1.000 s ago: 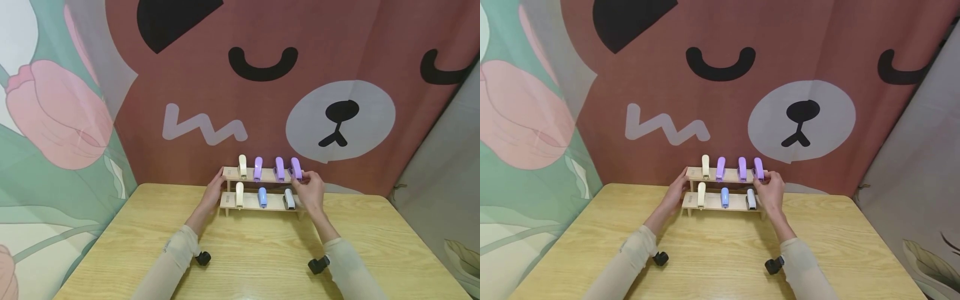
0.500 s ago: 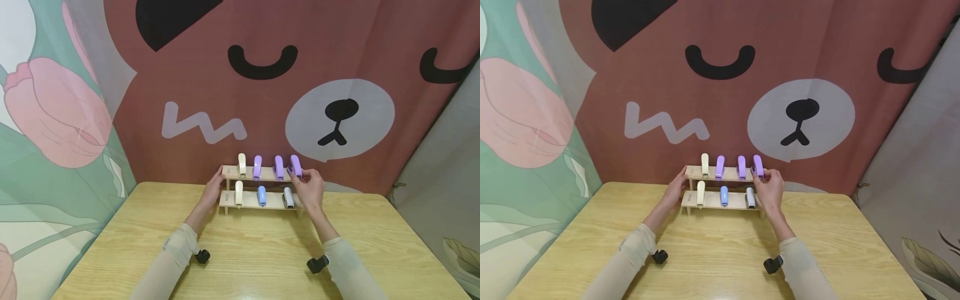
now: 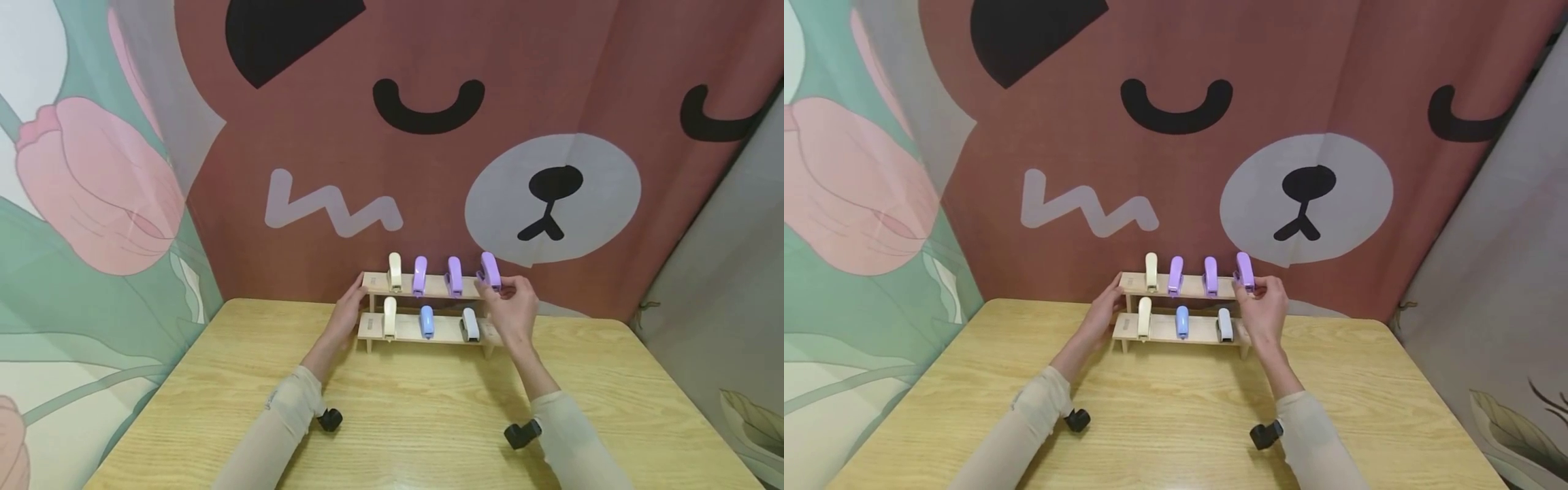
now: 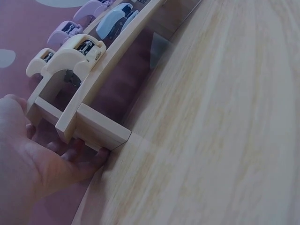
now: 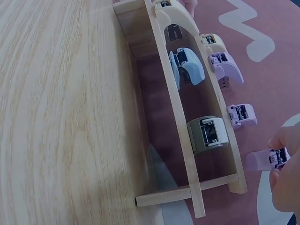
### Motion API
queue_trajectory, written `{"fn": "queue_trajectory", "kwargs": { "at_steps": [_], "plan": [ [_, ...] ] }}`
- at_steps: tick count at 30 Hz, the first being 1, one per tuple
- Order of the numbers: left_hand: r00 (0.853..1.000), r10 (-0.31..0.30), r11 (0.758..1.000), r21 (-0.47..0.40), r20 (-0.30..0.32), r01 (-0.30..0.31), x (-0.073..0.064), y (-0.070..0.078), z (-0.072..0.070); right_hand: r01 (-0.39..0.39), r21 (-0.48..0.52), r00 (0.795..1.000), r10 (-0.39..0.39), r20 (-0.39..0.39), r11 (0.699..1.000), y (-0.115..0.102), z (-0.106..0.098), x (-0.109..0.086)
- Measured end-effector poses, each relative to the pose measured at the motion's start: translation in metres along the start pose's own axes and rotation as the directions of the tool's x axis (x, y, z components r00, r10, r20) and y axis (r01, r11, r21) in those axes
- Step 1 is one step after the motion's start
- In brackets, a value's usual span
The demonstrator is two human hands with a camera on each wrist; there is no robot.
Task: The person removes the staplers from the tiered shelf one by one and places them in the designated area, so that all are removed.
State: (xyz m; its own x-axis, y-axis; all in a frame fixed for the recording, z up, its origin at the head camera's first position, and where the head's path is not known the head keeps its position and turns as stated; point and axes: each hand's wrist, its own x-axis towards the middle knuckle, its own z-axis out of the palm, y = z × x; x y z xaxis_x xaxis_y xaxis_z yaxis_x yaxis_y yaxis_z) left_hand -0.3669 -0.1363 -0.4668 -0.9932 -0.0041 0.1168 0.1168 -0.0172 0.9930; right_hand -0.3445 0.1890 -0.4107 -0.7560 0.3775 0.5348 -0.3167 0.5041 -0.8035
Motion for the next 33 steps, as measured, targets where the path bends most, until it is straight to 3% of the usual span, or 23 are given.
{"fn": "queue_trajectory", "kwargs": {
  "at_steps": [9, 19, 33],
  "plan": [
    [1.0, 0.003, 1.0, 0.009, -0.007, -0.003, 0.0, -0.003, -0.002, 0.016, 0.03, 1.0, -0.015, -0.023, 0.999, 0.003, -0.008, 0.001],
    [1.0, 0.006, 1.0, 0.006, 0.005, -0.006, 0.001, -0.002, -0.002, 0.04, -0.049, 0.994, -0.044, -0.096, 0.998, 0.02, -0.025, 0.013],
    [1.0, -0.022, 1.0, -0.001, -0.001, 0.022, 0.006, -0.003, -0.003, 0.046, -0.136, 0.999, -0.049, -0.02, 0.99, 0.048, -0.045, 0.016]
  ]
}}
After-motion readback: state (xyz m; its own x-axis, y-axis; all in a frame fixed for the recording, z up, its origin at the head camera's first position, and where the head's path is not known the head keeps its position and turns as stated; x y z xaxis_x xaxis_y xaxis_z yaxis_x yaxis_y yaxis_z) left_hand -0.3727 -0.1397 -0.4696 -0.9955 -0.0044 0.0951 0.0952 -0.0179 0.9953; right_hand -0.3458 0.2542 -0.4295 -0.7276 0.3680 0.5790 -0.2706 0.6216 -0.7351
